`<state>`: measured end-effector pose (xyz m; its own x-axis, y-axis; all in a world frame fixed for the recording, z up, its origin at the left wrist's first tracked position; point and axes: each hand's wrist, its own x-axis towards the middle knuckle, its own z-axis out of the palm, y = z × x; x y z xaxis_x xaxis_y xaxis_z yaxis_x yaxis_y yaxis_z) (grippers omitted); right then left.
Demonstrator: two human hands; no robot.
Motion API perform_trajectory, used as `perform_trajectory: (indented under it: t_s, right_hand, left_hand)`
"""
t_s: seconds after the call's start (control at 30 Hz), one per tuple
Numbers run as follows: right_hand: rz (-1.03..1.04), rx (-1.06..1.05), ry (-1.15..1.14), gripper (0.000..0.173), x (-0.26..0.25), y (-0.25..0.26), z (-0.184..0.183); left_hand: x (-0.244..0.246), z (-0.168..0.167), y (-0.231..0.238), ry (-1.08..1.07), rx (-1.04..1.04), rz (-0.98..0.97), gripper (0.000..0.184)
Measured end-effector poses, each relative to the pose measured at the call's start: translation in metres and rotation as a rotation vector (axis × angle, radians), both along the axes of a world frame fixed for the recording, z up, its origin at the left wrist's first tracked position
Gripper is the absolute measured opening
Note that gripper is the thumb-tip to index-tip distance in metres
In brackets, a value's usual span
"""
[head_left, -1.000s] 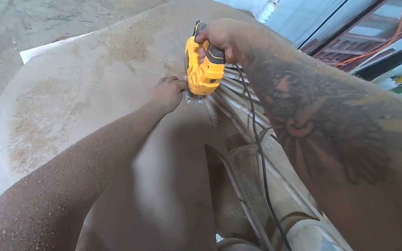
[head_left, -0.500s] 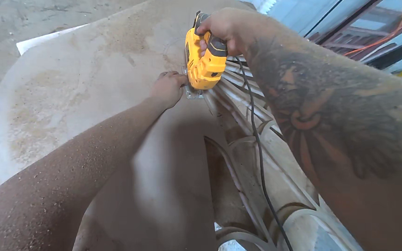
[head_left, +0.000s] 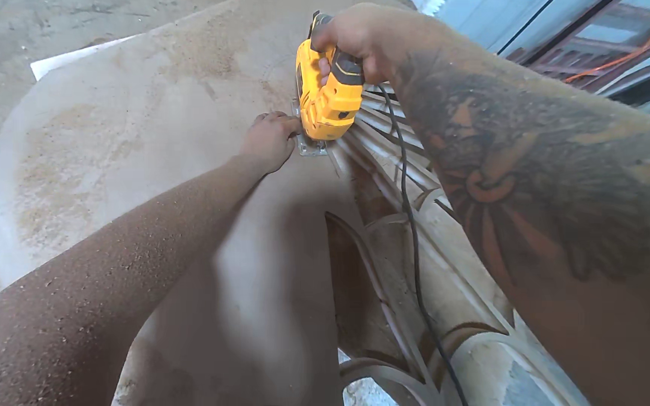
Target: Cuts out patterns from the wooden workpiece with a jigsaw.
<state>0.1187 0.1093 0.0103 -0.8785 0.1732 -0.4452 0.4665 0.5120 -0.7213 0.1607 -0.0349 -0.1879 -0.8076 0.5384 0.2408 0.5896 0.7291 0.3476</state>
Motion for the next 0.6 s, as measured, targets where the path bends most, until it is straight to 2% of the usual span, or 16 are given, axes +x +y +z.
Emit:
perform_trajectory:
  t_s: [0.6]
  right_hand:
    - [0.021, -0.020, -0.004, 0.024, 0.017, 0.004, -0.003]
  left_hand:
    - [0.021, -0.004, 0.002, 0.003, 0.029, -0.016, 0.033]
